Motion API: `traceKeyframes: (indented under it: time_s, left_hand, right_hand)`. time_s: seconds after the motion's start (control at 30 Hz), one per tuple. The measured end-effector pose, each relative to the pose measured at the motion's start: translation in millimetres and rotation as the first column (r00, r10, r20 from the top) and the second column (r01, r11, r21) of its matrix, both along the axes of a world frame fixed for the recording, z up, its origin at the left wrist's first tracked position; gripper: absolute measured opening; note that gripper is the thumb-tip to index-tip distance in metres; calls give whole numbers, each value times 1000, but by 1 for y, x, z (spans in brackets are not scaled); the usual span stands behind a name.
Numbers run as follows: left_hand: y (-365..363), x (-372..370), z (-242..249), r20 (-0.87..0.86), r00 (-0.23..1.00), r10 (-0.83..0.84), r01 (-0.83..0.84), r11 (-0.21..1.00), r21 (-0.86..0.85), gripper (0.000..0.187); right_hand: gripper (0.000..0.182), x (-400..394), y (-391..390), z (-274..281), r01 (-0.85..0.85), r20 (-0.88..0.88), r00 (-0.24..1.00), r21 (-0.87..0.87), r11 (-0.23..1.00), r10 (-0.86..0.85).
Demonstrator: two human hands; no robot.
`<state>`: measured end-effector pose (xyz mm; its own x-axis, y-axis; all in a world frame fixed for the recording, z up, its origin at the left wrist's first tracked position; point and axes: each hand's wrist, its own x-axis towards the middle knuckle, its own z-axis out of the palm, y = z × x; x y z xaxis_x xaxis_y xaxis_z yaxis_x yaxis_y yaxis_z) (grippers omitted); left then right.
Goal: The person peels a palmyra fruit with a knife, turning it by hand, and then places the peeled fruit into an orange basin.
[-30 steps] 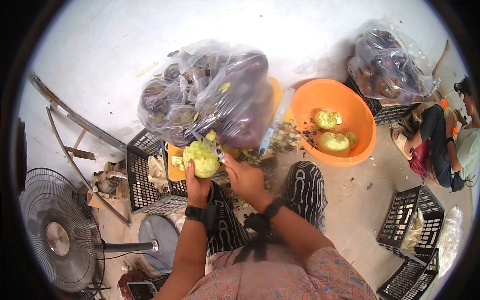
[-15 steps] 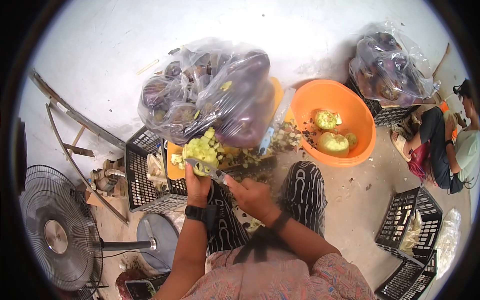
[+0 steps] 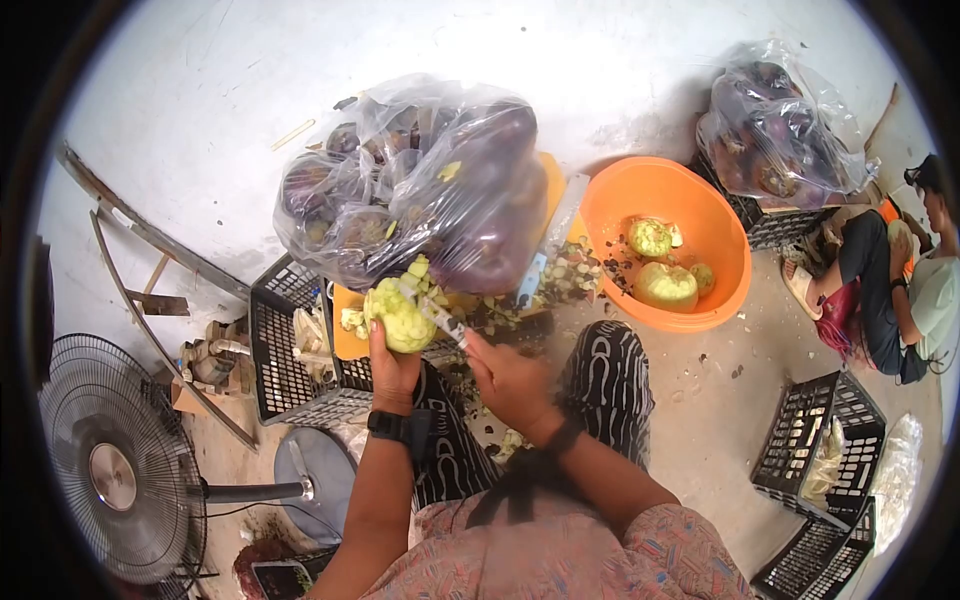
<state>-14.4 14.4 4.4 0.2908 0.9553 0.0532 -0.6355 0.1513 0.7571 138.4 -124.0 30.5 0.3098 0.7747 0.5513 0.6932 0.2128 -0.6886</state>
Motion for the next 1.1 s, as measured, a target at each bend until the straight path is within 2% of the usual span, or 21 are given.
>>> traceKeyframes:
  time_s: [0.33, 0.43, 0.5, 0.63, 0.7, 0.8, 0.9, 1.1]
  left_hand:
    - [-1, -1, 2, 21, 1000, -16, 16, 1000, -4, 57]
    - [-2, 1, 2, 4, 1000, 2, -2, 1000, 10, 57]
    - [-3, 0, 3, -12, 1000, 13, -13, 1000, 14, 57]
    - [0, -1, 0, 23, 1000, 6, -6, 1000, -6, 57]
    - [0, -1, -1, 41, 999, -3, 3, 1000, -11, 57]
    - [-2, 0, 0, 16, 1000, -1, 1, 1000, 4, 59]
    - [-2, 1, 0, -13, 1000, 20, -20, 1000, 6, 60]
    - [-3, 1, 2, -26, 999, 22, -22, 1000, 13, 59]
  right_hand:
    - [35, -8, 1, -2, -22, -13, 1000, 37, 999, 22]
    - [35, -8, 2, 0, -12, -7, 1000, -19, 1000, 11]
    - [34, -9, 12, -3, 36, -32, 999, 68, 997, -34]
    - [33, -8, 17, 2, 22, -45, 999, 55, 998, -20]
    - [32, -11, 16, 2, 7, -101, 995, 118, 993, 5]
    - [33, -13, 12, -4, 19, -91, 996, 175, 984, -3]
    - [33, -12, 8, -4, 38, -32, 999, 87, 995, -35]
    - [35, -13, 20, 1, 21, -50, 999, 107, 994, -16]
